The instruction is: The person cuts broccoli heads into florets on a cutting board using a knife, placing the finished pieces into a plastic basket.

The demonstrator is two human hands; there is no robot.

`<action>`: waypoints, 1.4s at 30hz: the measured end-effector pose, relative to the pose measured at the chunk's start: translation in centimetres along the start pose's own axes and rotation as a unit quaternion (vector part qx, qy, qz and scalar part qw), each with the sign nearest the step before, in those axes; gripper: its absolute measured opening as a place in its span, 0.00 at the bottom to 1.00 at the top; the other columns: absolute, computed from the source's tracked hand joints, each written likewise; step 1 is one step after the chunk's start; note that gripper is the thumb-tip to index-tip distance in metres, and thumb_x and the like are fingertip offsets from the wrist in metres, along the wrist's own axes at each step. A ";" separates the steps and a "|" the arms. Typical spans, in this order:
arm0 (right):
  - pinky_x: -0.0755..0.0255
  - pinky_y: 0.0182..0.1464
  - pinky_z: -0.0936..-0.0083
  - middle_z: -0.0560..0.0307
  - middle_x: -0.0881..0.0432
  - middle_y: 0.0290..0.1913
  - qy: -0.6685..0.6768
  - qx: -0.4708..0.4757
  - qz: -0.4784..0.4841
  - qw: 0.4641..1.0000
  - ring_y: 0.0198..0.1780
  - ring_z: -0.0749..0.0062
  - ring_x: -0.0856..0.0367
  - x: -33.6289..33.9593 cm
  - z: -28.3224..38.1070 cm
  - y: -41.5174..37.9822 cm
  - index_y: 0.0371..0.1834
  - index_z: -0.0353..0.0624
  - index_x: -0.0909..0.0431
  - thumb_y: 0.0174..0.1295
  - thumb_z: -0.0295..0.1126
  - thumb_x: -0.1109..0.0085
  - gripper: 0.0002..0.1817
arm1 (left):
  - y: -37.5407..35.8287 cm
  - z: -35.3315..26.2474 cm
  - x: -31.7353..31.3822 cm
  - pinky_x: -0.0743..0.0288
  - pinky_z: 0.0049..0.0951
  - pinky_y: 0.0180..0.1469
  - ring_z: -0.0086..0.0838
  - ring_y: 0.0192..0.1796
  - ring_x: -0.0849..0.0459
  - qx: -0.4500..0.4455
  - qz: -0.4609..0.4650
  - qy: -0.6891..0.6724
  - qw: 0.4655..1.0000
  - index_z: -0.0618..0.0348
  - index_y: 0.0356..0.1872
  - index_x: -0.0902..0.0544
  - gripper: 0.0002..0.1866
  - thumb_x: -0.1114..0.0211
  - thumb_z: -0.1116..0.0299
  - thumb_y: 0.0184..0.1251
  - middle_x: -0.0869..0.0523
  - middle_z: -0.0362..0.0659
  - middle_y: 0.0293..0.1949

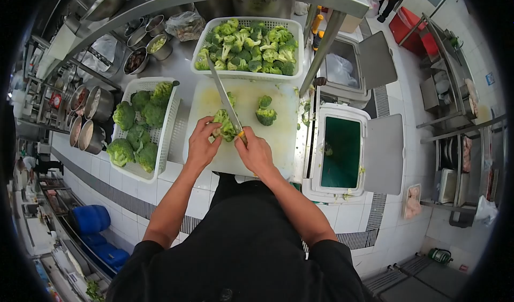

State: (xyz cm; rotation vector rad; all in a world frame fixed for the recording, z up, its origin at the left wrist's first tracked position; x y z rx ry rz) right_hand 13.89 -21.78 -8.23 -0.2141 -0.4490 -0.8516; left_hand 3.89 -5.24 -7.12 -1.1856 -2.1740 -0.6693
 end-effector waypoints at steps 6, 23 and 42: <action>0.25 0.33 0.47 0.40 0.15 0.27 0.046 0.030 -0.083 0.995 0.30 0.36 0.15 2.1 1.9 -1.2 0.53 0.41 0.25 0.73 0.38 0.42 0.13 | -0.1 -0.6 -1.1 0.20 0.39 0.60 0.44 0.59 0.14 0.062 0.016 -0.043 0.997 0.56 0.56 0.14 0.20 0.27 0.75 0.62 0.21 0.46 0.66; 0.26 0.37 0.43 0.36 0.16 0.27 -0.048 -0.029 0.011 0.998 0.33 0.31 0.16 3.7 0.4 1.3 0.47 0.39 0.26 0.73 0.41 0.43 0.14 | -0.7 3.5 -4.3 0.14 0.35 0.57 0.41 0.57 0.15 0.113 -0.083 -0.219 0.966 0.63 0.54 0.24 0.23 0.27 0.84 0.58 0.25 0.51 0.67; 0.20 0.37 0.45 0.41 0.14 0.26 -0.349 -0.017 0.242 0.905 0.31 0.41 0.12 9.0 3.0 -5.9 0.45 0.38 0.28 0.73 0.36 0.44 0.12 | -3.1 3.2 -6.9 0.19 0.39 0.57 0.45 0.58 0.17 0.089 -0.110 -0.098 0.985 0.63 0.52 0.18 0.19 0.26 0.73 0.60 0.20 0.50 0.60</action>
Point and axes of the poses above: each hand's wrist, its own y-axis towards the middle knuckle, its own x-axis out of the back of the hand, z = x × y, the point moved 2 cm from there along y, towards the middle knuckle
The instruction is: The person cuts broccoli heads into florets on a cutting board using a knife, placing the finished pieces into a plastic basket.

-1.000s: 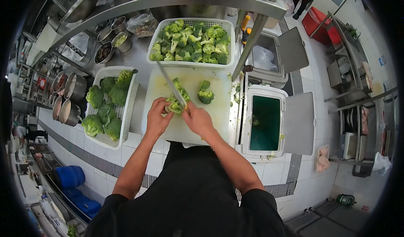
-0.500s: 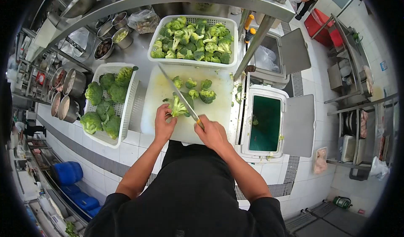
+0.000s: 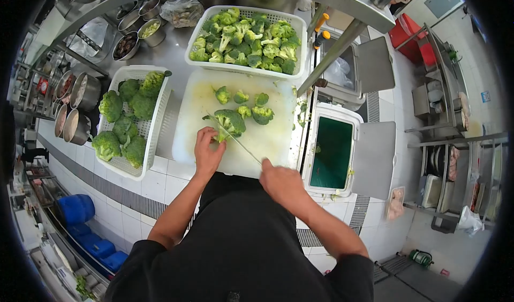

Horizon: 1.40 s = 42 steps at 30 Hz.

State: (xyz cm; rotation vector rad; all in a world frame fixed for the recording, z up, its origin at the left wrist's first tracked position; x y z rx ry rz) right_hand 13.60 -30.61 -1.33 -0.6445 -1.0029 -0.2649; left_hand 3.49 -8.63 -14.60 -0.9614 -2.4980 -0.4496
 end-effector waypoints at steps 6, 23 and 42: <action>0.19 0.33 0.49 0.43 0.14 0.25 -0.022 0.071 -0.116 0.990 0.29 0.46 0.11 -7.7 0.1 10.2 0.44 0.39 0.27 0.71 0.35 0.45 0.09 | 0.1 -0.1 0.3 0.21 0.41 0.59 0.48 0.58 0.18 -0.011 -0.023 0.090 0.996 0.61 0.51 0.19 0.19 0.27 0.74 0.58 0.20 0.51 0.59; 0.27 0.25 0.68 0.54 0.21 0.22 0.466 -0.217 -0.216 0.830 0.21 0.70 0.22 -7.4 -10.2 -4.4 0.49 0.39 0.23 0.74 0.38 0.41 0.13 | 3.2 -7.3 1.5 0.18 0.30 0.50 0.31 0.47 0.13 -0.058 0.134 -0.120 0.982 0.59 0.62 0.19 0.24 0.25 0.74 0.64 0.14 0.46 0.53; 0.24 0.42 0.42 0.34 0.14 0.32 0.246 -0.245 -0.079 0.935 0.39 0.32 0.15 -7.2 -7.6 -12.6 0.46 0.41 0.24 0.73 0.48 0.43 0.19 | 9.8 -7.9 -10.3 0.25 0.46 0.68 0.52 0.66 0.20 -0.186 0.348 0.117 0.912 0.57 0.62 0.17 0.22 0.35 0.75 0.66 0.21 0.51 0.67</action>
Point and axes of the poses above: each hand's wrist, its own y-axis towards the middle knuckle, its own x-axis out of the back of the hand, z = x × y, the point moved 2 cm from there along y, towards the middle knuckle
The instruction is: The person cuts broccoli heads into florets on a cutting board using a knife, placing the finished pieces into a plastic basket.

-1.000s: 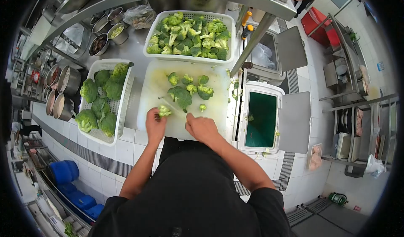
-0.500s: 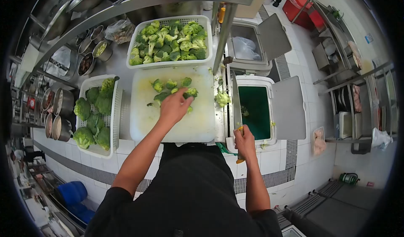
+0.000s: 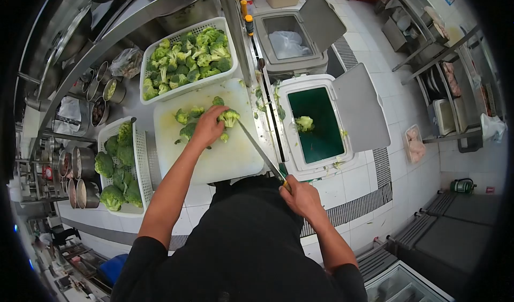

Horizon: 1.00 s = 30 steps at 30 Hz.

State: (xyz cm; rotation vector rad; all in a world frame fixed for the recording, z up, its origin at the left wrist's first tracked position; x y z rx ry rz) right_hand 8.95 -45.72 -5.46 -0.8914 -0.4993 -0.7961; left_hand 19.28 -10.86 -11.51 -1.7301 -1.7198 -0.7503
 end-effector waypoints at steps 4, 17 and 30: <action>0.24 0.43 0.42 0.35 0.14 0.32 -0.019 0.011 0.015 1.000 0.39 0.33 0.14 0.1 0.8 0.5 0.48 0.41 0.24 0.74 0.47 0.44 0.18 | 0.0 -0.2 0.0 0.25 0.45 0.68 0.51 0.64 0.19 -0.007 -0.004 0.029 1.000 0.59 0.64 0.18 0.24 0.32 0.73 0.65 0.20 0.50 0.65; 0.24 0.42 0.41 0.34 0.14 0.30 -0.043 0.019 0.014 0.999 0.37 0.32 0.14 0.7 1.1 0.9 0.47 0.40 0.26 0.75 0.46 0.44 0.17 | -0.4 -1.2 -1.4 0.20 0.42 0.57 0.47 0.49 0.14 -0.002 -0.058 0.042 0.997 0.61 0.61 0.17 0.24 0.28 0.70 0.62 0.18 0.49 0.54; 0.19 0.39 0.44 0.38 0.13 0.29 -0.144 0.067 -0.041 0.986 0.34 0.37 0.12 -1.5 0.5 5.3 0.48 0.36 0.29 0.75 0.40 0.45 0.15 | 0.5 -2.0 -1.3 0.23 0.42 0.63 0.46 0.58 0.19 0.024 -0.013 0.034 0.999 0.59 0.66 0.17 0.26 0.30 0.72 0.63 0.23 0.49 0.54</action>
Point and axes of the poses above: each hand's wrist, its own y-axis towards the middle knuckle, its own x-axis out of the back of the hand, z = x × y, the point moved 2 cm from there along y, towards the middle knuckle
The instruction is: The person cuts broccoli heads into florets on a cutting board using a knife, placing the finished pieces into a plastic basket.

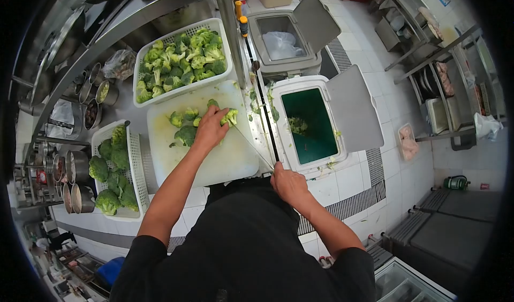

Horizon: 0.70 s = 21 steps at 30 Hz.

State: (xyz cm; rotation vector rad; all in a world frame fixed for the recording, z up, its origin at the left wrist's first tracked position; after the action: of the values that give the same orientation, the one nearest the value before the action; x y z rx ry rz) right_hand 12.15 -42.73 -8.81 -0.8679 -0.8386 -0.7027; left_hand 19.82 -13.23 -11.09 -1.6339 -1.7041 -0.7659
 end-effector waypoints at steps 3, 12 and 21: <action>0.19 0.42 0.43 0.37 0.12 0.33 -0.003 -0.005 0.048 0.999 0.39 0.36 0.11 1.1 -0.2 -0.4 0.48 0.36 0.30 0.75 0.41 0.45 0.17 | 0.1 0.3 -0.1 0.24 0.42 0.64 0.47 0.59 0.20 -0.015 0.019 0.002 1.000 0.58 0.67 0.17 0.28 0.33 0.76 0.63 0.24 0.50 0.55; 0.23 0.46 0.39 0.38 0.13 0.35 0.039 -0.019 0.098 0.994 0.41 0.33 0.14 2.4 -3.0 -2.6 0.50 0.41 0.29 0.75 0.47 0.43 0.19 | 0.6 -0.3 0.3 0.23 0.46 0.65 0.50 0.61 0.19 -0.039 0.050 0.069 0.996 0.43 0.70 0.19 0.32 0.39 0.78 0.62 0.23 0.51 0.60; 0.24 0.51 0.43 0.35 0.13 0.41 0.101 -0.079 0.130 0.983 0.48 0.34 0.14 2.6 -2.8 -3.1 0.51 0.43 0.25 0.73 0.51 0.43 0.21 | 5.9 0.4 6.3 0.23 0.42 0.67 0.45 0.62 0.16 -0.041 -0.029 -0.020 0.999 0.43 0.68 0.17 0.24 0.35 0.68 0.71 0.17 0.48 0.63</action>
State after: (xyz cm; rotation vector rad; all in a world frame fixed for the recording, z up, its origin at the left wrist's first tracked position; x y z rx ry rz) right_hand 11.86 -47.06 -6.55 -1.0084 -0.4827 -0.6195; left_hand 25.60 -8.70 -6.60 -1.6696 -1.7764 -0.8468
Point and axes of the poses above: each hand's wrist, its own y-axis towards the middle knuckle, its own x-axis out of the back of the hand, z = x × y, the point moved 2 cm from there along y, towards the middle knuckle
